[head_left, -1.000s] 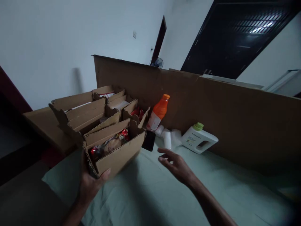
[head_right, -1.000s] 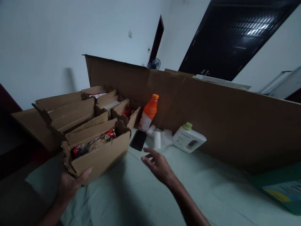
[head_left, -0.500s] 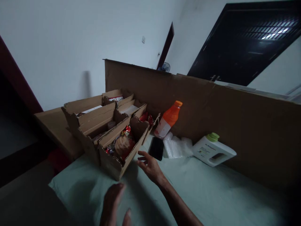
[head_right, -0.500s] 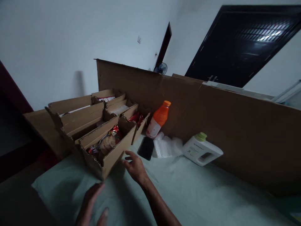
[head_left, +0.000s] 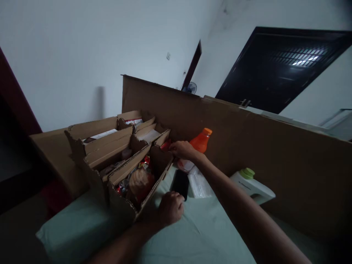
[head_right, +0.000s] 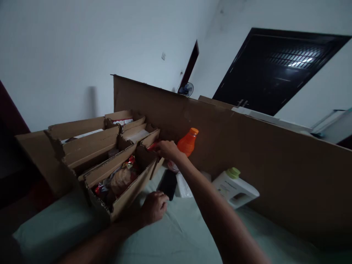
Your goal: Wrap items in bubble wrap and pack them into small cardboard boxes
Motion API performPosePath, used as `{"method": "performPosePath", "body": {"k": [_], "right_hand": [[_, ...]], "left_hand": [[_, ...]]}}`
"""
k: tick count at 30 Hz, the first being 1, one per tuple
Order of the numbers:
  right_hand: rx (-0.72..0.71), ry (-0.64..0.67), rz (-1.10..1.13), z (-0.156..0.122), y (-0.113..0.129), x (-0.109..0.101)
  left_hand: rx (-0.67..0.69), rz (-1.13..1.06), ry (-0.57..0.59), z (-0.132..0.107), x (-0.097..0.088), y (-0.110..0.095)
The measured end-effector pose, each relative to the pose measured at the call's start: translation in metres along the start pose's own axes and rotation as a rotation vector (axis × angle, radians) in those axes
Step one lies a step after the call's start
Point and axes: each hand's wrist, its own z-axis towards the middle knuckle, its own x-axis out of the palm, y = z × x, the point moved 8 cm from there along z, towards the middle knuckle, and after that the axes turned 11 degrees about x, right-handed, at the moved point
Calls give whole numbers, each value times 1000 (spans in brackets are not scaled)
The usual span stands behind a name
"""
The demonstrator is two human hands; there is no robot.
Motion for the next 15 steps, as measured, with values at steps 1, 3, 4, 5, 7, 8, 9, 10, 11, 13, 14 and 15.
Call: {"method": "performPosePath", "body": {"k": [1, 3, 4, 5, 7, 8, 9, 10, 11, 13, 14, 15], "right_hand": [[-38, 53, -51, 9, 3, 8], [-95, 128, -128, 22, 8, 25], [-116, 156, -151, 26, 9, 34], [-135, 180, -161, 30, 11, 41], [-164, 211, -147, 35, 15, 53], [-171, 215, -126, 37, 18, 56], [-169, 211, -100, 38, 21, 56], [-160, 198, -72, 39, 22, 54], [-143, 178, -43, 38, 23, 49], [-100, 120, 14, 30, 16, 30], [-71, 71, 49, 22, 7, 17], [-36, 10, 86, 10, -5, 3]], "left_hand": [[18, 3, 10, -4, 7, 2], [36, 7, 18, -10, 16, 7], [37, 6, 16, -12, 19, 9], [34, 4, 13, -12, 21, 11], [24, -5, 11, -12, 24, 15], [18, -10, 13, -12, 24, 16], [14, -17, 18, -11, 25, 17], [9, -24, 23, -11, 26, 18], [3, -31, 28, -12, 27, 19], [-5, -48, 38, -14, 28, 20], [-6, -60, 42, -15, 29, 21], [-5, -72, 46, -16, 29, 21]]}}
